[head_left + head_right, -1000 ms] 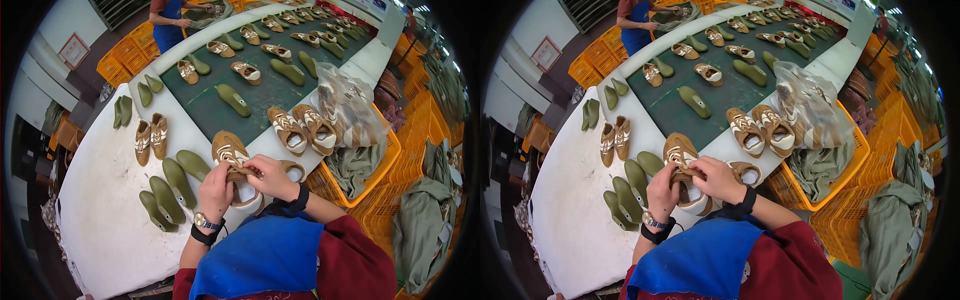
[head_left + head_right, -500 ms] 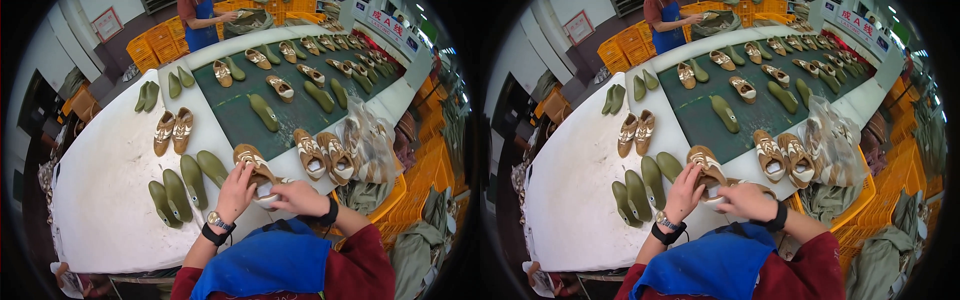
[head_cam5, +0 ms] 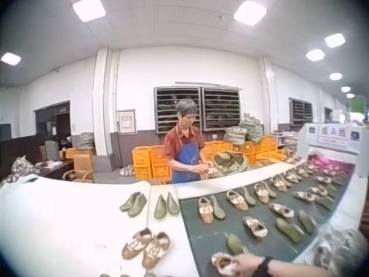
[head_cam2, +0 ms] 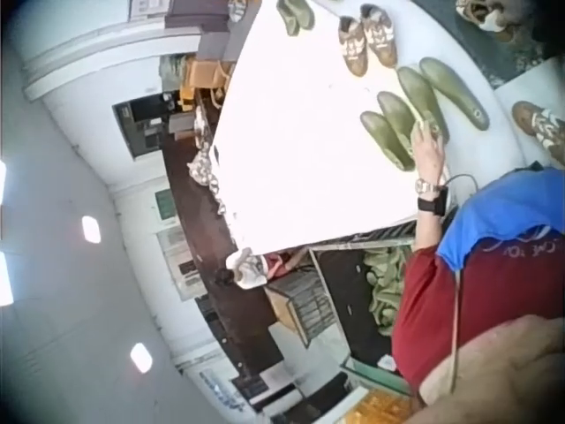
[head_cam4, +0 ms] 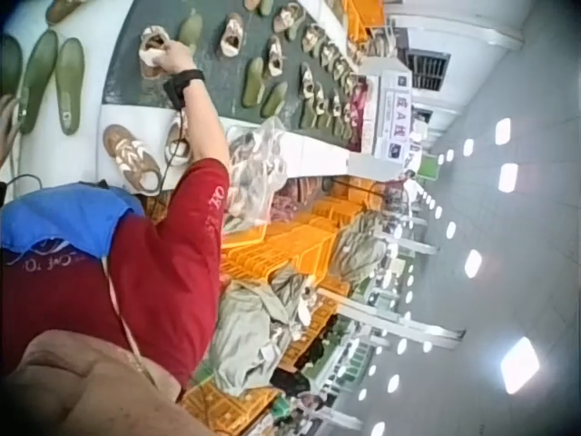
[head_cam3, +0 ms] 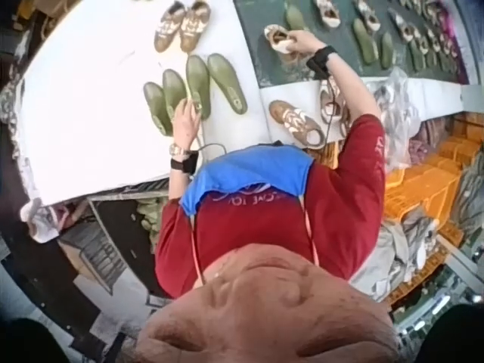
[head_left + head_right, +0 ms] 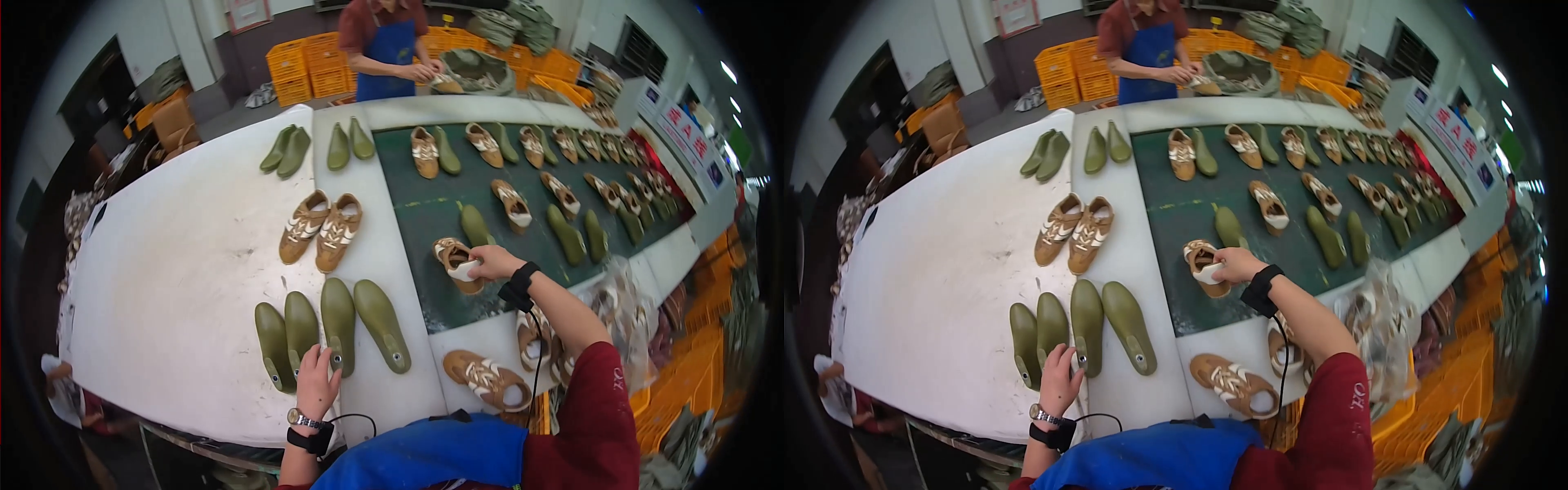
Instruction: The recorder performs shoe assembly tasks including inserting shoe lasts, tying laces, and sorting finished shoes into bags and bins in a factory setting.
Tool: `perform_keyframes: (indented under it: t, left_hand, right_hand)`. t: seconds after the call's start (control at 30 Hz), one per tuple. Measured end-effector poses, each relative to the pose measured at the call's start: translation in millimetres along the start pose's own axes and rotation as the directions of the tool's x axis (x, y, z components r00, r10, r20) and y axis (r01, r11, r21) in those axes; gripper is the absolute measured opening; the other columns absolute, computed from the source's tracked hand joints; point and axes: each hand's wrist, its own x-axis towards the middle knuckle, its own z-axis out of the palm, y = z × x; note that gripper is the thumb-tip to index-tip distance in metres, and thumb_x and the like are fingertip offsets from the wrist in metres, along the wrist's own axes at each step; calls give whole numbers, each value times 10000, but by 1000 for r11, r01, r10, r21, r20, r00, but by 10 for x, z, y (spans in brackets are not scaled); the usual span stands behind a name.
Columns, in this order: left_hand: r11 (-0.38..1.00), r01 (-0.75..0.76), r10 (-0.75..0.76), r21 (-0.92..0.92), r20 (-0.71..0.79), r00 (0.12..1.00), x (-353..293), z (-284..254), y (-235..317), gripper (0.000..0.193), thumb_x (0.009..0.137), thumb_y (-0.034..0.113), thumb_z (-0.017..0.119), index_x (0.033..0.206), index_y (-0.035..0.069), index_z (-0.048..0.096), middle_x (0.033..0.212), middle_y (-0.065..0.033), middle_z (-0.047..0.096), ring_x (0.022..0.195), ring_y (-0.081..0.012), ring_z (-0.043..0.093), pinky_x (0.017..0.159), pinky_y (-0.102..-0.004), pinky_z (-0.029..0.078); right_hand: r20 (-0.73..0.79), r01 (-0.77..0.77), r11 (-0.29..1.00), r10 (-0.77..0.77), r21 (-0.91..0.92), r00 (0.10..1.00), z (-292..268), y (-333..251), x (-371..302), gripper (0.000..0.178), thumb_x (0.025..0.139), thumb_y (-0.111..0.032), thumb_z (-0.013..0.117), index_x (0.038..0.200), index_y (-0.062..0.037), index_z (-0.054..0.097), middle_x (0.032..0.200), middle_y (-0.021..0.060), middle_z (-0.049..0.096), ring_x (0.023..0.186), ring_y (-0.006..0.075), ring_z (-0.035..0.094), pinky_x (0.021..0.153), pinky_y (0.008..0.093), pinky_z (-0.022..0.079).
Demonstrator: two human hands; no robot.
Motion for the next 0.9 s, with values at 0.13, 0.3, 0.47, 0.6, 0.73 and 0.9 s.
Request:
perform_keyframes:
  t: [0.13,0.3,0.47,0.6,0.73,0.9]
  left_hand:
    - [993,83,-83,-84,0,997,48,158,-74,565,711,113,676,1217,36,439,1219,-234,434,1087,-395,454,909,-422,404]
    - [961,195,-189,-198,48,981,204,431,-138,606,725,115,655,1270,78,390,1255,-244,398,1112,-416,430,924,-423,394]
    - [923,307,-341,-231,-128,931,409,837,-251,516,715,70,639,1197,91,456,1272,-248,395,1155,-401,414,951,-404,379]
    - [839,355,-425,-413,-88,901,524,829,-163,459,709,34,618,1149,70,492,1294,-251,381,1196,-382,388,974,-387,354]
    - [844,312,-404,-436,-135,905,545,935,-179,449,711,33,600,1146,62,497,1265,-269,409,1216,-399,358,992,-397,334]
    - [872,297,-368,-389,-119,922,262,1019,-104,477,708,36,593,1169,34,472,1290,-257,380,1237,-383,331,1020,-400,295]
  right_hand:
    - [-317,123,982,-164,-146,934,-43,295,842,461,709,-217,655,1132,-74,538,1040,173,606,965,334,571,834,391,449]
    - [-119,290,888,-351,-357,929,141,87,1330,408,748,-224,593,1129,-80,562,1076,158,600,996,311,565,858,391,445]
    - [415,284,959,-254,-11,874,846,-1043,1015,577,758,-493,608,1160,-83,551,901,149,640,729,237,632,601,331,515]
    - [465,478,844,-331,-243,821,1593,-1260,420,790,736,-484,608,1342,-68,319,850,174,639,636,283,622,551,367,503]
    - [268,383,845,-297,-372,916,1862,-1201,103,694,764,-324,591,1345,-73,308,825,181,642,714,335,627,621,410,503]
    - [123,404,890,-386,-210,914,2148,-1091,-354,747,741,-296,614,1358,-61,266,763,189,631,710,349,620,643,419,497]
